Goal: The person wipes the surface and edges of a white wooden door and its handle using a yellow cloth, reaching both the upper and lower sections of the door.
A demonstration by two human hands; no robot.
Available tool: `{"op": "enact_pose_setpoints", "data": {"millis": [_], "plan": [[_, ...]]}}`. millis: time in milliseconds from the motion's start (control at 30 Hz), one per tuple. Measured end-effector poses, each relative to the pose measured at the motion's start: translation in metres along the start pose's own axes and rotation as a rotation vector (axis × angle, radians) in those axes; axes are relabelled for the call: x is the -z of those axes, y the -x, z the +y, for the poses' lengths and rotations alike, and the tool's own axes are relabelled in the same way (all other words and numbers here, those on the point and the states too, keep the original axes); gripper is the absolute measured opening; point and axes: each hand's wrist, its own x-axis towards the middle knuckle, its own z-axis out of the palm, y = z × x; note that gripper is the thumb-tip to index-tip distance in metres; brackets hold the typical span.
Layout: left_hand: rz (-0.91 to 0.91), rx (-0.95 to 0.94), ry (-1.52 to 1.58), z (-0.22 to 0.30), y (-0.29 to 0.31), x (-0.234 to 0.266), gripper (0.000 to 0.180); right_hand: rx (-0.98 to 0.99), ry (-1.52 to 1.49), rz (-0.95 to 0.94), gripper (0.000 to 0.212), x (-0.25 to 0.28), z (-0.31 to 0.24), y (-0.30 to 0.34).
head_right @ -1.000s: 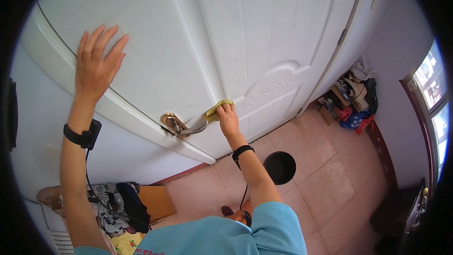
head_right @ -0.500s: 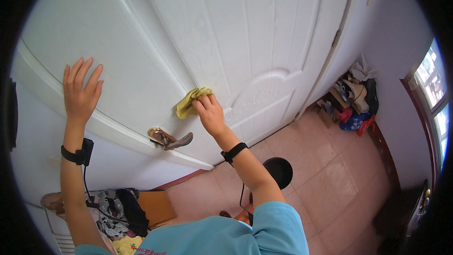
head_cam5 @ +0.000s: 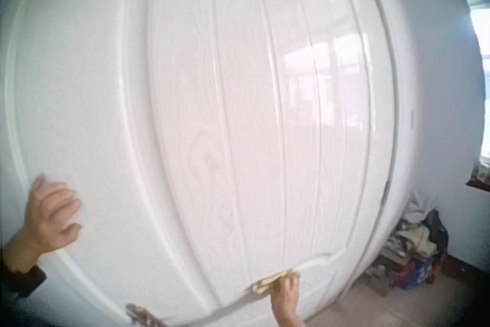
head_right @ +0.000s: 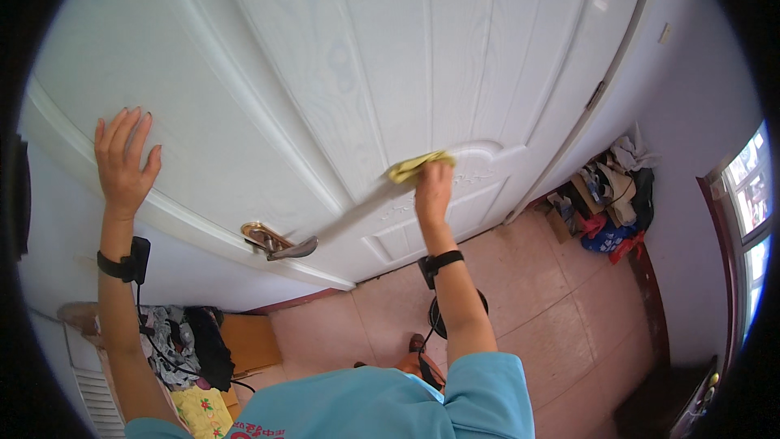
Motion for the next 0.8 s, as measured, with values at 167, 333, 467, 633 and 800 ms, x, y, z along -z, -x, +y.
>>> {"op": "enact_pose_setpoints", "data": {"millis": [167,333,467,633,800], "plan": [[-0.010,-0.005,-0.004,0.000,0.000,-0.003,0.051,-0.359,-0.026,0.266,0.019,0.024,0.040,-0.048],[-0.010,0.004,-0.006,0.000,-0.003,-0.002,0.045,-0.193,-0.011,0.217,0.021,0.004,0.014,-0.018],[-0.012,0.000,-0.012,-0.002,0.001,-0.005,0.045,-0.030,-0.039,-0.079,0.020,-0.016,-0.024,0.036],[-0.038,-0.019,-0.012,-0.004,0.001,-0.004,0.054,0.182,-0.007,-0.483,0.019,-0.009,-0.023,0.066],[-0.017,-0.007,-0.009,-0.003,0.000,-0.007,0.046,0.065,-0.068,-0.140,0.019,0.005,-0.012,0.013]]}}
